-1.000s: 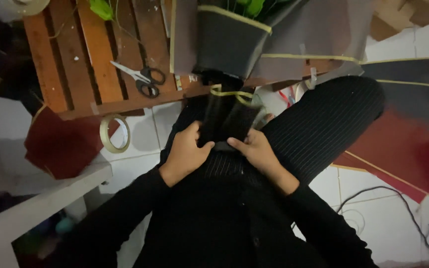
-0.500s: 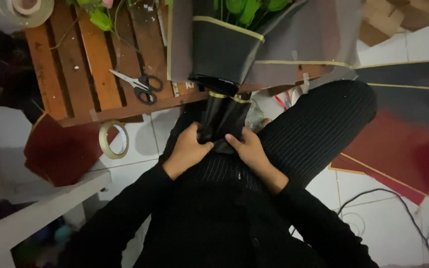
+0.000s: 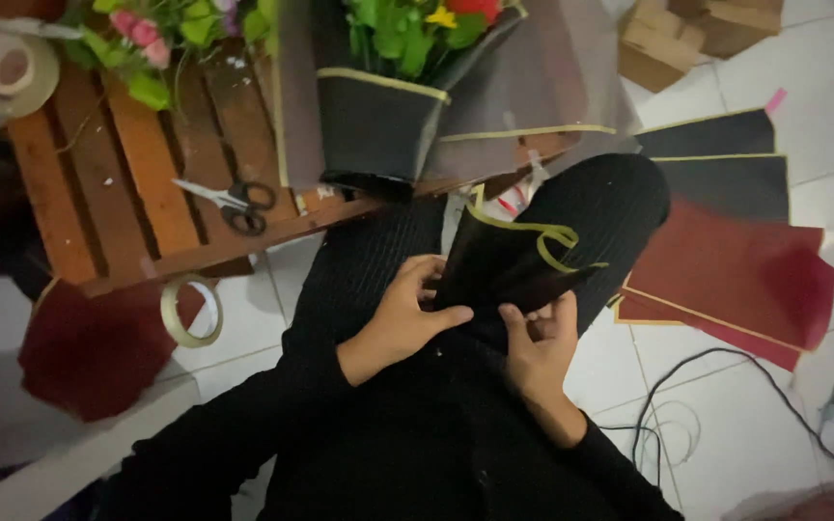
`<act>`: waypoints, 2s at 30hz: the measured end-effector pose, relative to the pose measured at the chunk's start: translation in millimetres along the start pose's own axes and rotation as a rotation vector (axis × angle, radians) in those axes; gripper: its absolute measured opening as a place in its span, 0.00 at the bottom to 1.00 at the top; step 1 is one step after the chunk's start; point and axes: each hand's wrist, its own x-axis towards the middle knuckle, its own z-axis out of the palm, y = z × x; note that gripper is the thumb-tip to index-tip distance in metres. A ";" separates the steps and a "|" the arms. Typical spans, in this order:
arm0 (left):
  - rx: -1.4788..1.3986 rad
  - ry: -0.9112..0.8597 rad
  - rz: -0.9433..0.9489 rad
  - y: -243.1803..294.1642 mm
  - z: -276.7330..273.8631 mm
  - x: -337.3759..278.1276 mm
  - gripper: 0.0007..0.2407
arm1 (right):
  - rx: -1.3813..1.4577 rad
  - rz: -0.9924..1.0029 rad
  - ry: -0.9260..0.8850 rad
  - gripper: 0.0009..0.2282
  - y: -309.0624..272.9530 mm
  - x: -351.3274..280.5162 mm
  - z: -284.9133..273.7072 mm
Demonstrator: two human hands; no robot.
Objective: Wrapping a flower bouquet with decorative paper and securing it with tape.
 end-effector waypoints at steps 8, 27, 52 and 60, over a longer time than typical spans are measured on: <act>-0.142 -0.044 0.027 22.3 11.8 10.8 0.11 | -0.207 -0.017 -0.026 0.11 -49.0 21.7 23.5; -0.215 0.154 0.070 32.8 -12.6 28.8 0.12 | -0.005 -0.068 -0.076 0.07 -50.5 58.5 82.2; 0.777 0.713 0.513 60.1 -108.4 136.9 0.09 | -0.168 -0.347 0.080 0.16 -54.5 160.1 200.4; 0.377 0.692 0.445 54.3 -106.7 139.8 0.04 | -0.149 -0.372 0.005 0.23 -55.0 159.8 202.1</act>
